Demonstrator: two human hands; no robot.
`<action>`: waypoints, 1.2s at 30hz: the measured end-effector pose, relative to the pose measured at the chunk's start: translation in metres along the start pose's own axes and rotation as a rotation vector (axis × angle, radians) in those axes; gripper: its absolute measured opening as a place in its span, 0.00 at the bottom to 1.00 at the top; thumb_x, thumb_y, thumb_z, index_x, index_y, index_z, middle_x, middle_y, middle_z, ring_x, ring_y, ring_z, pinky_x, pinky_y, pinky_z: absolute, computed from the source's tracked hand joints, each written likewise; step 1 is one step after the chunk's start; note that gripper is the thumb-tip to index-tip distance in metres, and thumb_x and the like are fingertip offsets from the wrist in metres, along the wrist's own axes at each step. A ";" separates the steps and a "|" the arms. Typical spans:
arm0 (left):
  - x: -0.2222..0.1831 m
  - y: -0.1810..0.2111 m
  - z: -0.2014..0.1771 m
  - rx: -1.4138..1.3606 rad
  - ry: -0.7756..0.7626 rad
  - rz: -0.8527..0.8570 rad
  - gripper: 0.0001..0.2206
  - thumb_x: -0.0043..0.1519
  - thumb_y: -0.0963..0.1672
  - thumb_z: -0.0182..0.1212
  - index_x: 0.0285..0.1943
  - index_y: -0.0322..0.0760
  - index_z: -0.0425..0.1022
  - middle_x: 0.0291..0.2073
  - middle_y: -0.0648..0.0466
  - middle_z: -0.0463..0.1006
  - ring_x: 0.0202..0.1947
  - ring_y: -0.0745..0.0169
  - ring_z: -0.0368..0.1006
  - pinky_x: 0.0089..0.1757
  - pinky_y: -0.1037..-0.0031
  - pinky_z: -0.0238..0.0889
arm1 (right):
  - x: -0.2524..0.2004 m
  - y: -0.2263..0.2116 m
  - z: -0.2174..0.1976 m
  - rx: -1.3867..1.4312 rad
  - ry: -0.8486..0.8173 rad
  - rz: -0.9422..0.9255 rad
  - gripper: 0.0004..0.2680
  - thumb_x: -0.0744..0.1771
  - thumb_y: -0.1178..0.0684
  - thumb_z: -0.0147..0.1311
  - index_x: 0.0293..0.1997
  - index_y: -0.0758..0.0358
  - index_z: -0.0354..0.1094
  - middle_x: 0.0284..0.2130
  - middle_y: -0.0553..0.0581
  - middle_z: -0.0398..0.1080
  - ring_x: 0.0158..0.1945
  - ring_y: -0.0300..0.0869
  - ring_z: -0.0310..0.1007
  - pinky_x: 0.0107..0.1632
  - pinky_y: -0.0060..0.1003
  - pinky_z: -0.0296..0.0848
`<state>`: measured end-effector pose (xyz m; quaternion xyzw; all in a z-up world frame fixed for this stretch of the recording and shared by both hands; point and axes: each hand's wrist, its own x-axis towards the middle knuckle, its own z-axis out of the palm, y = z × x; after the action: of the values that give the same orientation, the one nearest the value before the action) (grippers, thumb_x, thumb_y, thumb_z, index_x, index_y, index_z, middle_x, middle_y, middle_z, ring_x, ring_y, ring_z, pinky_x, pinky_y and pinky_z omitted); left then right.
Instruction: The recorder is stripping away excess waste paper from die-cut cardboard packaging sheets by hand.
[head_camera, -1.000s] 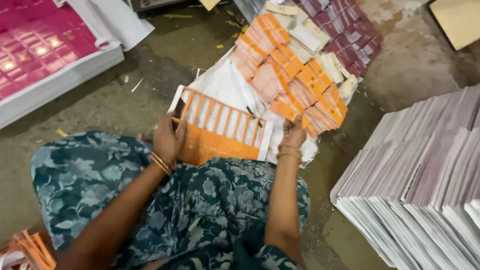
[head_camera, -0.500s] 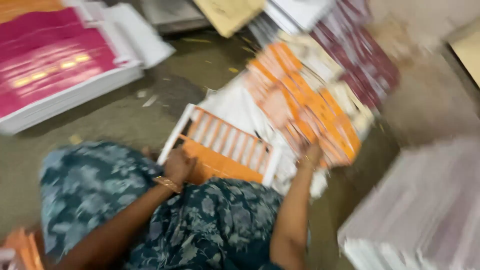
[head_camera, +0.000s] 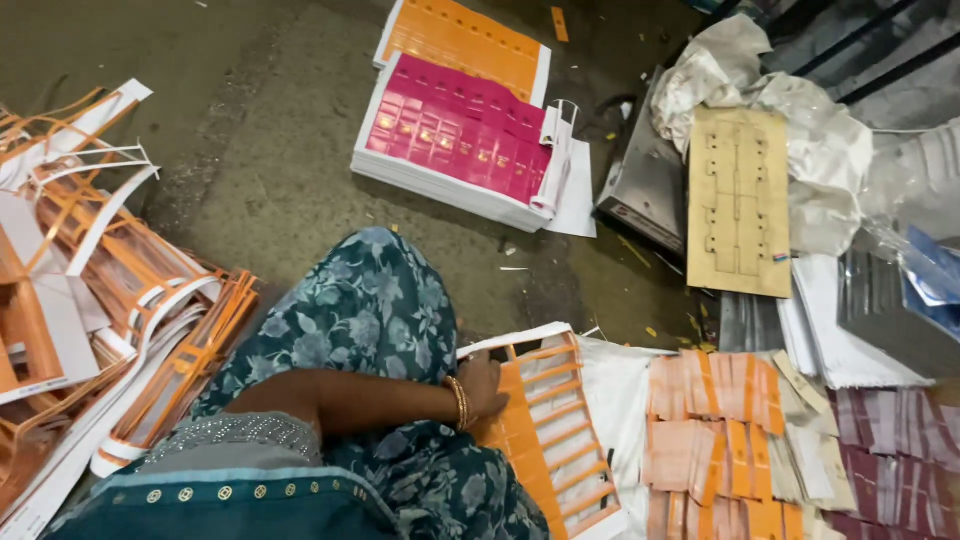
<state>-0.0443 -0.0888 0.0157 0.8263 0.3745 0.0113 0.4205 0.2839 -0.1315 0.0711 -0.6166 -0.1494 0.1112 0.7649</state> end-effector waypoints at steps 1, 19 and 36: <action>0.001 -0.003 0.002 0.010 0.028 0.068 0.23 0.51 0.50 0.70 0.47 0.28 0.74 0.52 0.35 0.68 0.53 0.34 0.68 0.50 0.51 0.66 | -0.004 0.000 0.000 -0.022 -0.008 -0.021 0.12 0.70 0.52 0.50 0.53 0.73 0.68 0.43 0.62 0.73 0.43 0.48 0.75 0.44 0.39 0.76; 0.048 -0.015 0.003 -0.324 -0.398 -0.084 0.33 0.52 0.66 0.54 0.33 0.37 0.82 0.28 0.46 0.84 0.30 0.51 0.81 0.35 0.61 0.71 | -0.199 0.014 -0.240 -0.632 0.204 -0.280 0.11 0.71 0.56 0.45 0.55 0.72 0.69 0.47 0.60 0.73 0.48 0.45 0.74 0.49 0.36 0.73; 0.047 0.009 -0.010 -0.416 -0.311 0.012 0.35 0.53 0.66 0.54 0.51 0.40 0.83 0.40 0.40 0.82 0.42 0.45 0.78 0.44 0.60 0.67 | -0.287 0.001 0.018 -1.113 -0.342 -0.055 0.24 0.72 0.46 0.48 0.74 0.70 0.48 0.55 0.70 0.62 0.59 0.62 0.65 0.60 0.49 0.66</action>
<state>-0.0084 -0.0551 0.0145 0.7161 0.2901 -0.0367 0.6338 0.0104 -0.2168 0.0469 -0.8948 -0.3229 0.0939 0.2936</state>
